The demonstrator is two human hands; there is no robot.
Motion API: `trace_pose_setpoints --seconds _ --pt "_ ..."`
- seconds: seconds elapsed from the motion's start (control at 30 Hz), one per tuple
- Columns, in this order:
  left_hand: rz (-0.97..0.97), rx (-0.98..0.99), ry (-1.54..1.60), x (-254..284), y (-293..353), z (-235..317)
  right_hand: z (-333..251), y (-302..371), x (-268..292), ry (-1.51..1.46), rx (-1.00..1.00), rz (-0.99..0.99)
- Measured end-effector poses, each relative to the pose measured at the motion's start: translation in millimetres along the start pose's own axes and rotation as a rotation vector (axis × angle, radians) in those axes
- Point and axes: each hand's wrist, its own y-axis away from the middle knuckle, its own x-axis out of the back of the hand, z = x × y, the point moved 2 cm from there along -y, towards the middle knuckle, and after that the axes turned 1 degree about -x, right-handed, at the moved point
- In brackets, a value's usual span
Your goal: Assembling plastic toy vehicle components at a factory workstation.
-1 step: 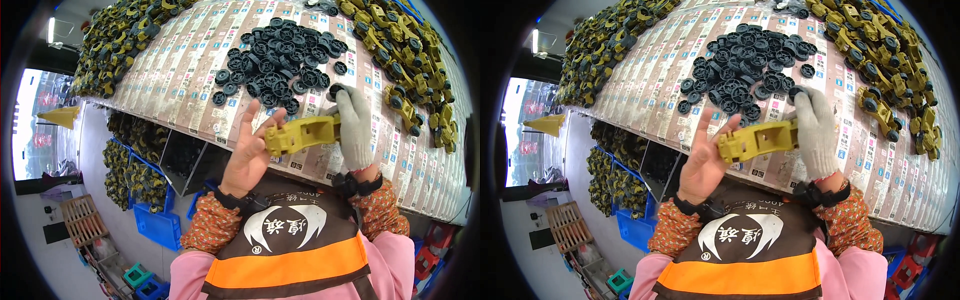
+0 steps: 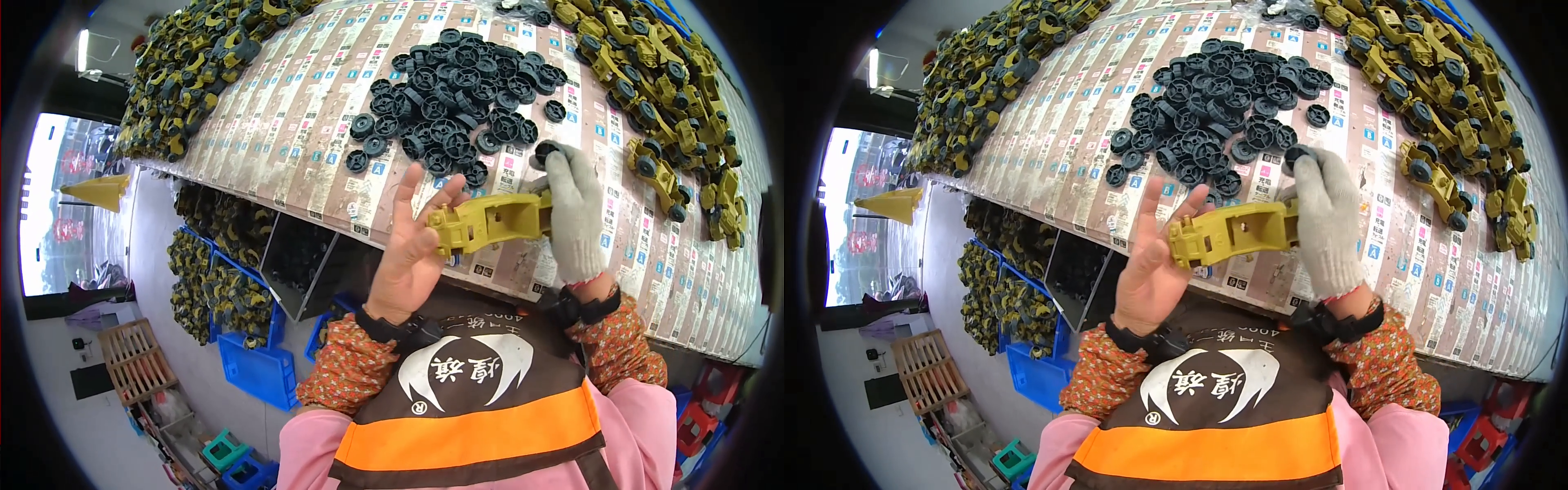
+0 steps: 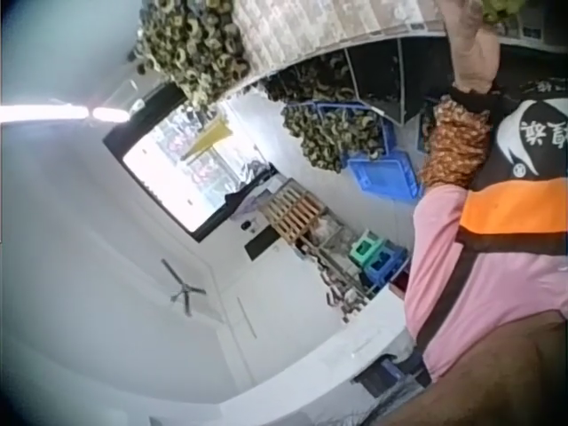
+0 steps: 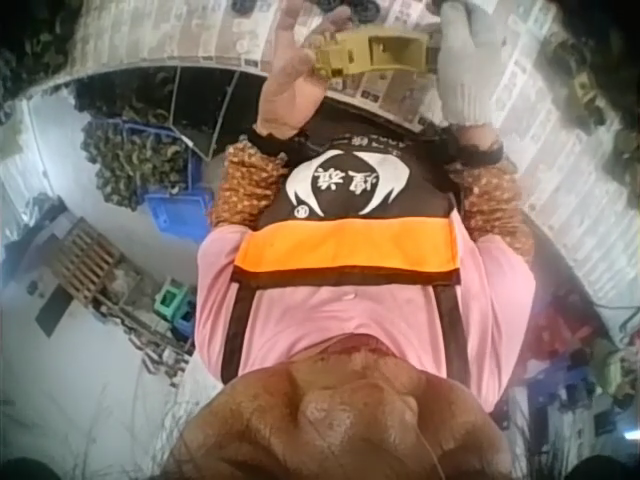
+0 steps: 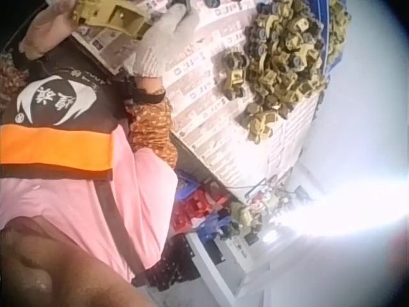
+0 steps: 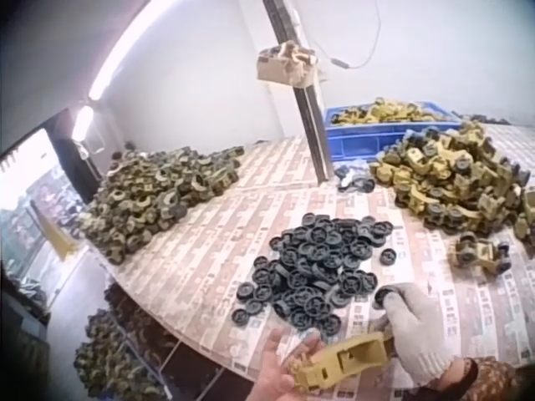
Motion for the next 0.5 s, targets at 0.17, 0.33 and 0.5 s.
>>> trace_pose_setpoints --seconds 0.17,0.33,0.5 --pt "0.175 -0.073 0.072 -1.5 0.4 -14.5 17.6 19.1 -1.8 -0.061 -0.003 0.073" --pt "0.086 -0.152 -0.044 -13.3 3.5 -28.2 24.6 25.2 -3.0 -0.328 -0.171 0.160" --pt "0.292 -0.138 -0.115 3.7 -4.0 -15.9 5.6 43.6 -11.5 -0.084 -0.034 -0.109"
